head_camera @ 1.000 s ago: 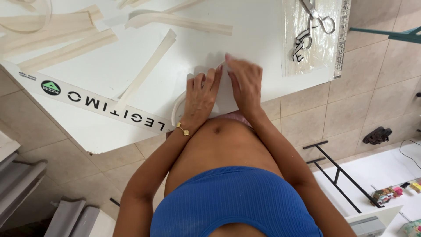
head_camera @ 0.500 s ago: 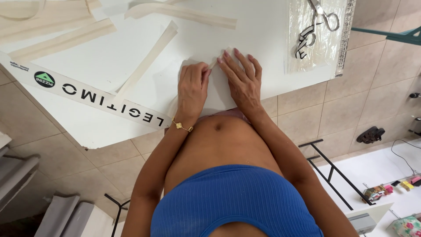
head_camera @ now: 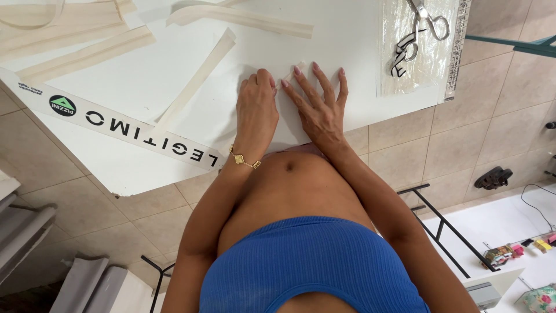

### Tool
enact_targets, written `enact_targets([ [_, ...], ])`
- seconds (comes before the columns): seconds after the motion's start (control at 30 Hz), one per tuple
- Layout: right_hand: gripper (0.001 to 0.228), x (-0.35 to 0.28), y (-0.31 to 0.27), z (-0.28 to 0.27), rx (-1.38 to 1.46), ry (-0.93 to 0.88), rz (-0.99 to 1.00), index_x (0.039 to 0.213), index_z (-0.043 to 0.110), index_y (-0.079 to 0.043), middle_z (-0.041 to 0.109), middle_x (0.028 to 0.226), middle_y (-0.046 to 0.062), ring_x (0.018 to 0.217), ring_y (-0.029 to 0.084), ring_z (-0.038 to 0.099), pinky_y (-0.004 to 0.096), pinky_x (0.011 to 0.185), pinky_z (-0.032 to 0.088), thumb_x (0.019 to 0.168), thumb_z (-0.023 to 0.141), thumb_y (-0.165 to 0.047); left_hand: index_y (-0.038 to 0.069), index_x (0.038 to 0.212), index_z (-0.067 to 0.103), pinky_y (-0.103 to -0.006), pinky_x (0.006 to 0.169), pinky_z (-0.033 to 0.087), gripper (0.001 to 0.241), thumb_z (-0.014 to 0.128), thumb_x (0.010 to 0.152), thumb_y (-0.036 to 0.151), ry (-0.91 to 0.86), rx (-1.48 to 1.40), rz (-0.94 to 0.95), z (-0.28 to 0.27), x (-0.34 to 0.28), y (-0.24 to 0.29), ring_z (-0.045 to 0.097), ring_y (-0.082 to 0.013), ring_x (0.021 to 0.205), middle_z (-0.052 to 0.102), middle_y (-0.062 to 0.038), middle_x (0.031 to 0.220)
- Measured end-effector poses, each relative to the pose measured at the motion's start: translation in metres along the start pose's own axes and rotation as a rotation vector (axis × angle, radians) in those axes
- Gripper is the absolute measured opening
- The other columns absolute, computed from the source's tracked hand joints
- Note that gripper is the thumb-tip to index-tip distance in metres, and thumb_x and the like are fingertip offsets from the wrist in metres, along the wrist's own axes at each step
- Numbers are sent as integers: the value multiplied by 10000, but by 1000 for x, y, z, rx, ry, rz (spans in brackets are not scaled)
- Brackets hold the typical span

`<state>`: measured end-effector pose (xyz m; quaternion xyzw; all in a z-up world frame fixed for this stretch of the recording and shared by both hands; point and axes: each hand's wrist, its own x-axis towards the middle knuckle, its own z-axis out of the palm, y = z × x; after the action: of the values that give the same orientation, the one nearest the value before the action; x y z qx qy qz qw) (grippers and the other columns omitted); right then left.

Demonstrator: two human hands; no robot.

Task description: The person folds multiple thin, beige, flexible strips on a white table. They pick up the strips, fold them in half, and place them back on the table. The person also handles a clear plastic bag and a pair of scissors resting on the table.

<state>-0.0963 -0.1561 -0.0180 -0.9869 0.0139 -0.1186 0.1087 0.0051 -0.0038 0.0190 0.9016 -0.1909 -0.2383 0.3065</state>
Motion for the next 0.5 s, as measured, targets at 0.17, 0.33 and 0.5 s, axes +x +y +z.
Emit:
enact_targets([
  [0.17,466,0,-1,2,-35,-4,-8,1563,638,-470,607,1637,-65,1532,326,493,787,1205,236,1152,584,-257,66,1021,552,-419,729,560,168,700,981,-2,-25,36,-26,1,9,-3,694,-329,820,641,-124,854],
  [0.33,473,-3,-2,2,-58,-38,-15,1582,618,-466,600,1641,-64,1534,359,473,832,1177,219,1155,576,-265,26,984,590,-521,720,561,147,728,958,-17,-56,-83,-30,1,12,-14,707,-426,804,668,-183,834],
  [0.5,460,0,-1,3,-50,-27,-25,1571,636,-447,612,1630,-49,1538,385,455,847,1168,195,1153,593,-260,84,1010,609,-437,729,579,154,760,996,64,-17,-152,-11,-12,6,-21,710,-317,809,614,-83,829],
])
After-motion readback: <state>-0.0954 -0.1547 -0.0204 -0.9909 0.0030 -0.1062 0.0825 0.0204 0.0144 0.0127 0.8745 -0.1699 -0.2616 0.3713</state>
